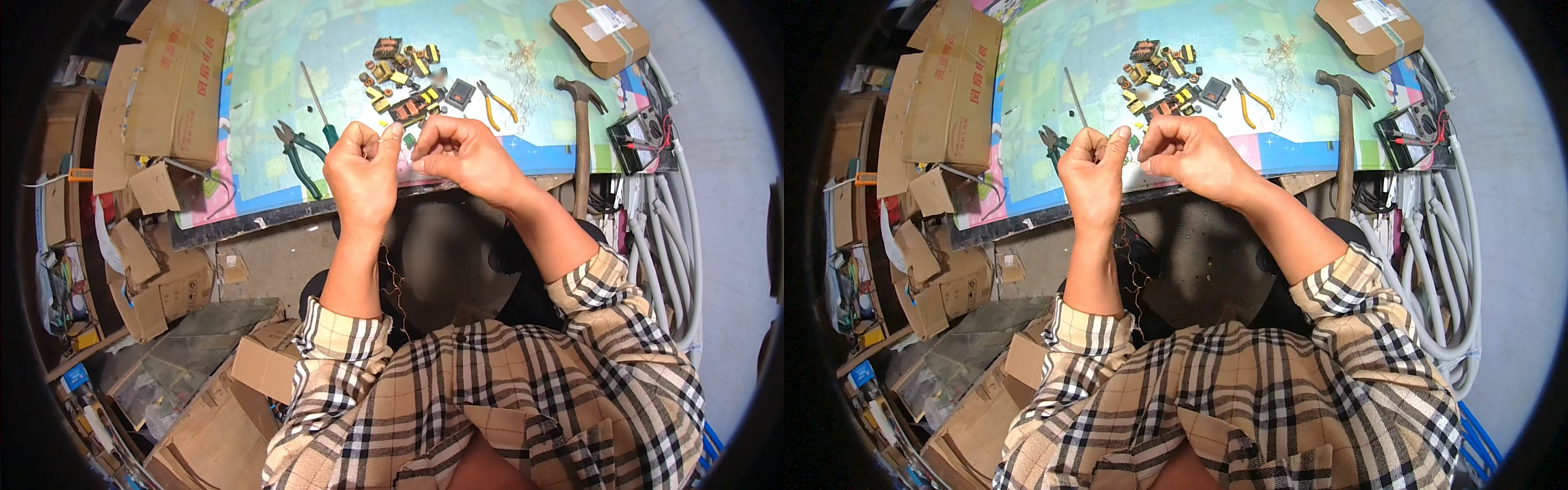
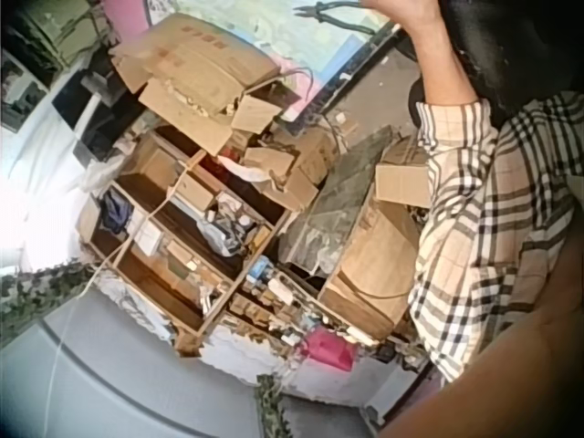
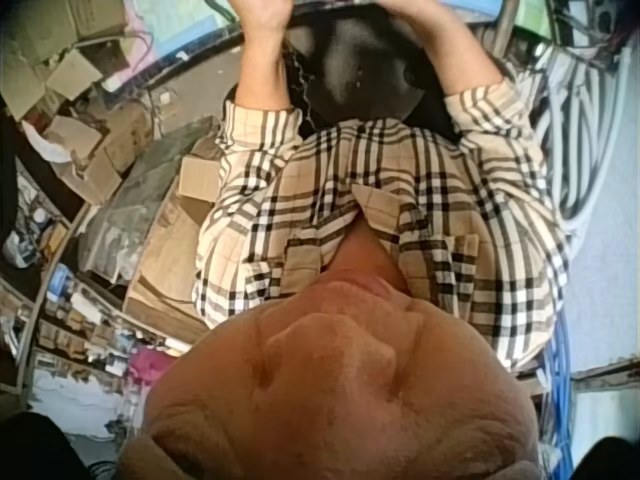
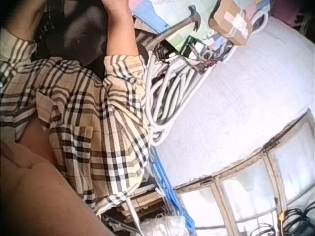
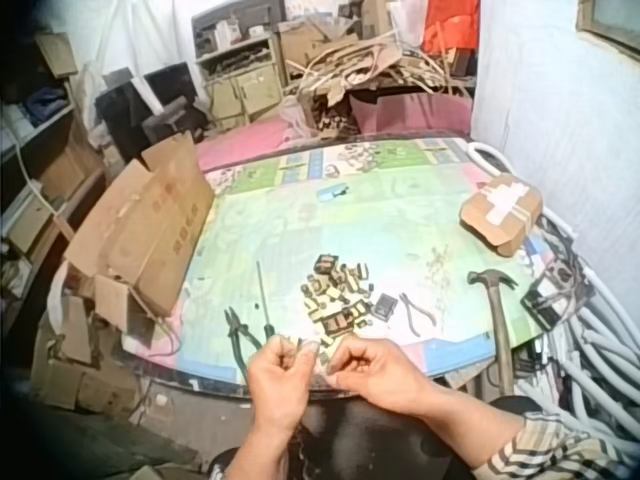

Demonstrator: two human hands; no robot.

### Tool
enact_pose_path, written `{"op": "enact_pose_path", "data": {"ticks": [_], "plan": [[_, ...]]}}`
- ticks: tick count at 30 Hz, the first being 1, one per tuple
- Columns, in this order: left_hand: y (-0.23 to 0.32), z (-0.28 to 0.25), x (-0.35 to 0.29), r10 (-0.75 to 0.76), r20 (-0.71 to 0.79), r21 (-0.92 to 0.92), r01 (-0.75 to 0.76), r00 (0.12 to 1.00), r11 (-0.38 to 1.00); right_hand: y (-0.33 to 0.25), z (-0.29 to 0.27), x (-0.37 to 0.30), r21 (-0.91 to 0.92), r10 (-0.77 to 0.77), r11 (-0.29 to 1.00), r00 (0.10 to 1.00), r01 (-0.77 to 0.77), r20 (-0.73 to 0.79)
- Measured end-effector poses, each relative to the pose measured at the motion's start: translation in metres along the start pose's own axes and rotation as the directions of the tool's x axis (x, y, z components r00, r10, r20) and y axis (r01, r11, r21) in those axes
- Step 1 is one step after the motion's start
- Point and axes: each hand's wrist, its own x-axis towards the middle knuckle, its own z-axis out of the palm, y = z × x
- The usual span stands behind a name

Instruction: The person disassembles small electronic components on a cluttered workbench, using hands to pull apart casings and remove internal wires. They handle multiple similar components one at a time, placing parts on the table as they work.

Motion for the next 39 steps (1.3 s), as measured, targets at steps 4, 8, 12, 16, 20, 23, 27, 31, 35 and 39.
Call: {"op": "enact_pose_path", "data": {"ticks": [4,8,12,16,20,23,27,31,35,39], "plan": [[0.001,-0.007,0.001,-0.126,0.180,-0.200,0.162,0.976,0.966,-0.002,-0.003,-0.001,0.226,0.035,0.974,0.998,-0.025,-0.043],[0.011,-0.018,0.005,-0.292,0.378,-0.517,0.463,0.878,0.721,-0.003,-0.003,0.000,0.330,0.092,0.939,0.996,-0.094,0.019],[0.011,-0.015,0.004,-0.284,0.356,-0.583,0.449,0.890,0.677,0.006,-0.005,0.003,0.290,0.031,0.956,0.997,-0.049,0.068],[0.009,-0.021,0.008,-0.260,0.353,-0.582,0.428,0.899,0.692,0.013,-0.008,0.005,0.288,-0.013,0.957,0.987,-0.034,0.162],[0.005,-0.022,0.007,-0.209,0.291,-0.505,0.335,0.934,0.796,0.004,-0.006,0.005,0.227,0.083,0.967,0.986,-0.114,0.144],[-0.005,-0.018,0.006,-0.077,0.191,-0.345,0.141,0.978,0.928,0.002,-0.006,0.008,0.162,0.081,0.983,0.995,-0.090,0.063],[-0.006,-0.012,0.004,-0.005,0.179,-0.162,0.034,0.984,0.986,-0.003,0.000,0.009,-0.012,-0.035,0.999,0.999,0.035,-0.041],[0.000,-0.008,0.002,-0.043,0.245,-0.145,0.080,0.968,0.986,-0.002,0.004,0.006,-0.245,-0.117,0.966,0.984,0.081,-0.134],[0.000,-0.010,0.003,-0.021,0.225,-0.125,0.050,0.974,0.991,-0.004,0.007,0.006,-0.341,-0.215,0.928,0.963,0.150,-0.160],[0.001,-0.006,0.003,-0.044,0.206,-0.205,0.087,0.978,0.975,0.005,0.002,0.010,0.026,-0.074,0.996,0.979,0.080,-0.192]]}}
